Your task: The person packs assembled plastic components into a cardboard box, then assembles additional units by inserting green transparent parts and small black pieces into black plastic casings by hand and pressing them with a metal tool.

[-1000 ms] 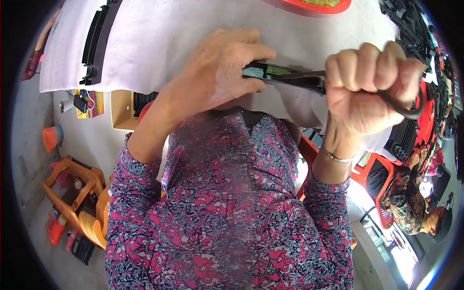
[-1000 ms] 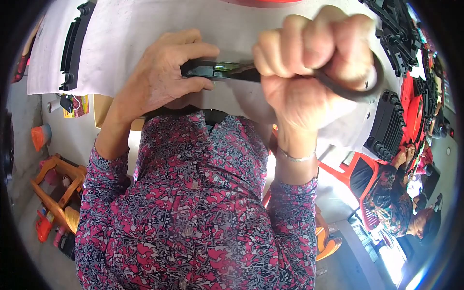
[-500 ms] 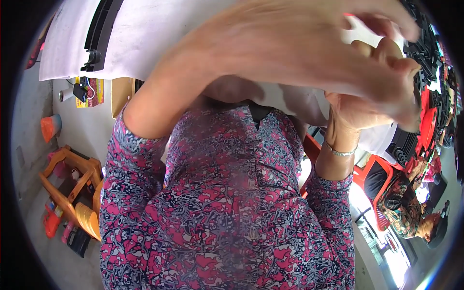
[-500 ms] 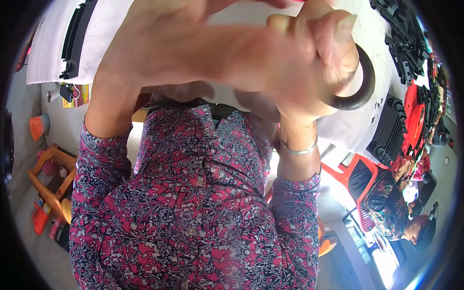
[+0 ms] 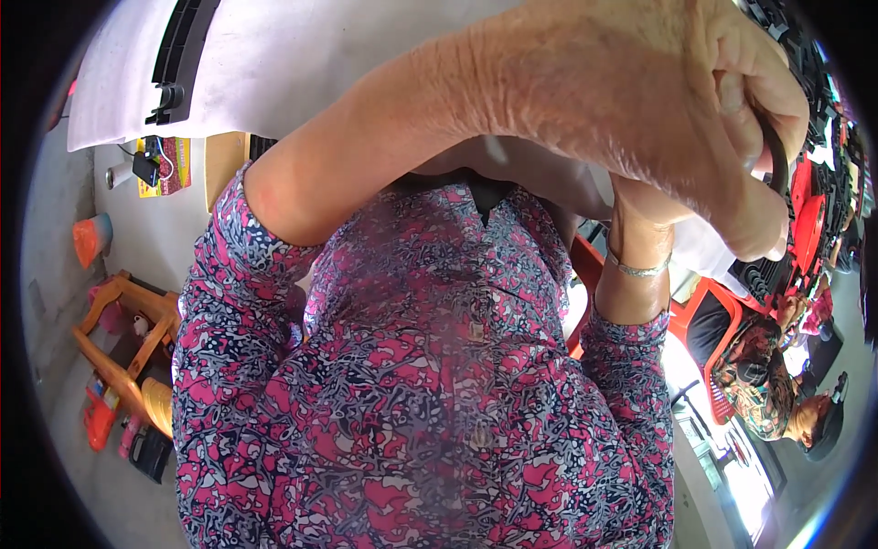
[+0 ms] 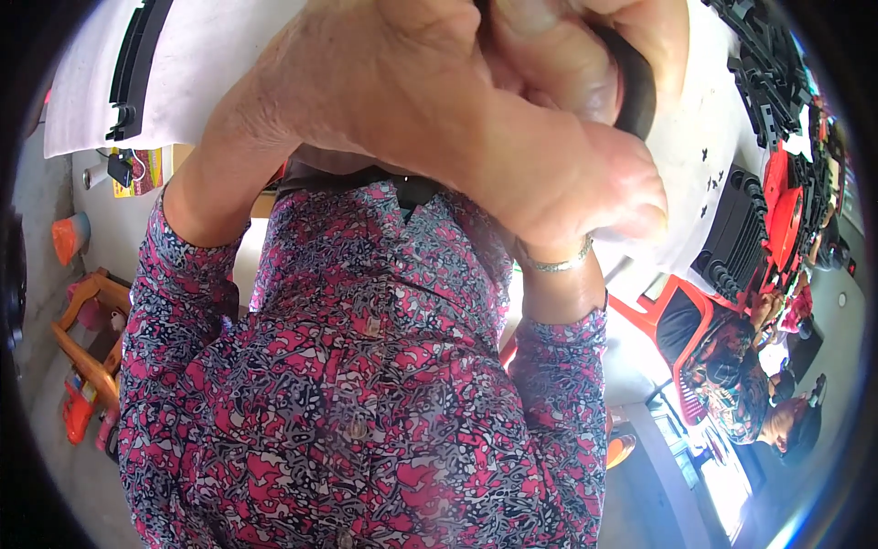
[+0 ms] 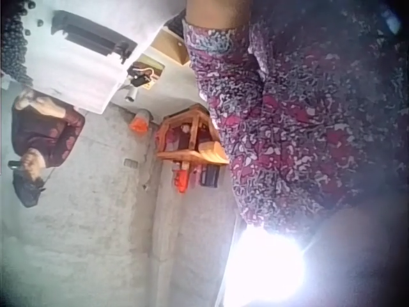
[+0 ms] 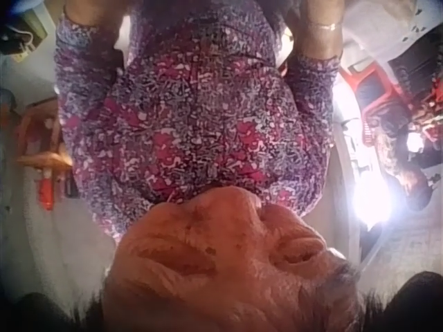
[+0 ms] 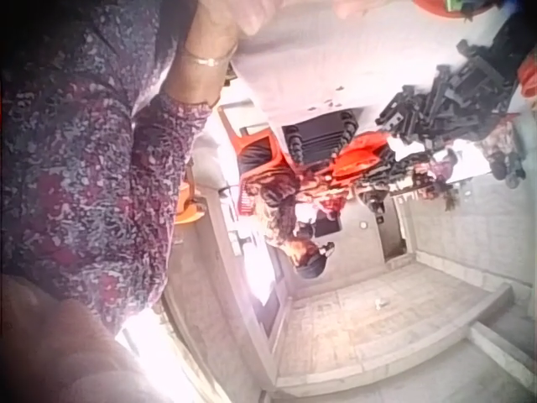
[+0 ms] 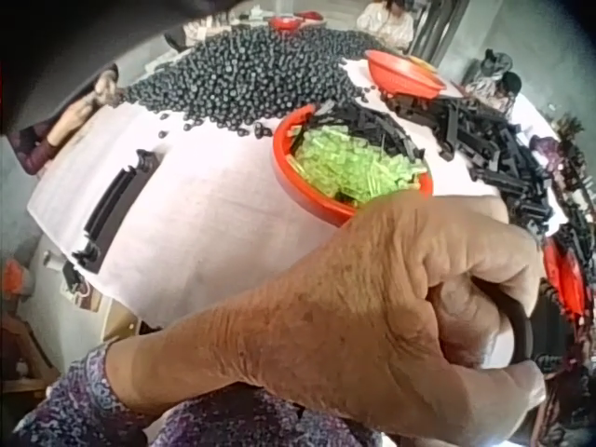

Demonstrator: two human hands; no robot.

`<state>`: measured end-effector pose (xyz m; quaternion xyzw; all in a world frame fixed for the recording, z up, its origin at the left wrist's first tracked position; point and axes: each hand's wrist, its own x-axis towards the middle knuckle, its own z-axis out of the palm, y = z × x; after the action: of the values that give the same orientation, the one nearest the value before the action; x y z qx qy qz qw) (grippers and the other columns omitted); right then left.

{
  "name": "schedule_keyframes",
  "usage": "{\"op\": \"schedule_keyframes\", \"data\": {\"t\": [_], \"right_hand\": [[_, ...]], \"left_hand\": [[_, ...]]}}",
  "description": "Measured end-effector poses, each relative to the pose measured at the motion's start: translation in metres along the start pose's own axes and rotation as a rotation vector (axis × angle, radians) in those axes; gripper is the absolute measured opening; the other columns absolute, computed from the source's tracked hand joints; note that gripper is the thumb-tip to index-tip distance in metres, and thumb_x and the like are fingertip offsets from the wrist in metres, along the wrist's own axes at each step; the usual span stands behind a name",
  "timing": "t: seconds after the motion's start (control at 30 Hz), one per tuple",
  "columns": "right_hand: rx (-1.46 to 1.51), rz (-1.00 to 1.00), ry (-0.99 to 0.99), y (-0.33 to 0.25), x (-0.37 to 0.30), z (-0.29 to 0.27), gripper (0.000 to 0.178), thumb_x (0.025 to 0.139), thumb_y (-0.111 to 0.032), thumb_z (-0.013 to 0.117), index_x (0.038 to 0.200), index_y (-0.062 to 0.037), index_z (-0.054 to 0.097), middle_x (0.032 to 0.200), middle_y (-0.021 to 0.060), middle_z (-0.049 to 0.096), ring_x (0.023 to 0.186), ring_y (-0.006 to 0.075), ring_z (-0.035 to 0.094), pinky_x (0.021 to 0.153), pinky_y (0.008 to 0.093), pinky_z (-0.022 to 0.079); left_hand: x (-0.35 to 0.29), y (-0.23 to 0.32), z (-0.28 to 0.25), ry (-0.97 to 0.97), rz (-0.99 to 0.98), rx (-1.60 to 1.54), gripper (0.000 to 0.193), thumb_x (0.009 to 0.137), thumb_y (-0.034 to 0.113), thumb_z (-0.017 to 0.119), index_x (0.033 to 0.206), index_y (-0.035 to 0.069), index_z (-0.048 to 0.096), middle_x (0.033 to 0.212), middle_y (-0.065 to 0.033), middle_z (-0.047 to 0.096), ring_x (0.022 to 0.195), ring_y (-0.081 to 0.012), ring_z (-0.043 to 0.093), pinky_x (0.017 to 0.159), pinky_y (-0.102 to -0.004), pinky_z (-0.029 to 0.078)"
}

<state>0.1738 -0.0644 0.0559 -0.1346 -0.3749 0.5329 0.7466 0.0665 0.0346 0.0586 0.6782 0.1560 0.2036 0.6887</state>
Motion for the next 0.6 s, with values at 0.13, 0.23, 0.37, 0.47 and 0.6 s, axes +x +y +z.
{"op": "schedule_keyframes", "data": {"t": [0.13,0.23,0.37,0.47,0.6], "right_hand": [[0.001,0.016,-0.022,-0.003,0.002,-0.001,0.027,0.098,-0.035,0.051,0.086,-0.011,0.051,0.074,0.0,0.045,0.064,0.014,0.041,0.059,0.0302,0.036],[-0.005,0.017,-0.042,0.001,0.004,-0.003,0.026,0.097,-0.034,0.052,0.087,-0.0108,0.053,0.074,-0.0003,0.046,0.065,0.0137,0.042,0.059,0.0295,0.036],[-0.004,-0.058,0.249,-0.045,0.007,0.025,0.024,0.091,-0.024,0.061,0.077,-0.0106,0.046,0.067,-0.002,0.037,0.059,0.0103,0.029,0.054,0.0277,0.025],[-0.228,0.059,0.234,-0.101,0.013,0.013,0.035,0.097,-0.038,0.057,0.09,-0.0041,0.06,0.072,0.0001,0.039,0.062,0.011,0.03,0.053,0.0266,0.025],[-1.414,0.23,0.769,-0.096,0.002,-0.008,0.023,0.094,-0.027,0.05,0.086,-0.0078,0.058,0.071,-0.0028,0.045,0.056,0.0047,0.034,0.048,0.0242,0.027]], "left_hand": [[0.011,-0.002,0.014,0.043,-0.022,0.009,0.046,0.082,0.012,0.079,0.123,0.006,0.059,0.113,-0.0065,0.06,0.104,-0.0179,0.06,0.087,-0.0337,0.052],[0.019,-0.022,-0.019,0.067,-0.03,0.02,0.041,0.082,0.01,0.078,0.119,0.005,0.061,0.109,-0.0053,0.061,0.101,-0.0168,0.061,0.086,-0.0322,0.052],[0.004,-0.026,-0.042,0.07,-0.042,0.035,0.035,0.082,0.009,0.077,0.114,0.004,0.064,0.103,-0.0037,0.063,0.097,-0.0155,0.062,0.084,-0.0302,0.052],[-0.037,-0.004,-0.062,0.094,-0.025,0.058,0.03,0.082,0.008,0.076,0.111,0.003,0.066,0.099,-0.0025,0.064,0.094,-0.0144,0.063,0.082,-0.0286,0.051],[-0.053,-0.014,-0.054,0.055,0.189,0.384,0.029,0.083,0.006,0.075,0.11,0.003,0.066,0.093,-0.0057,0.063,0.087,-0.0181,0.063,0.078,-0.0296,0.051]]}}
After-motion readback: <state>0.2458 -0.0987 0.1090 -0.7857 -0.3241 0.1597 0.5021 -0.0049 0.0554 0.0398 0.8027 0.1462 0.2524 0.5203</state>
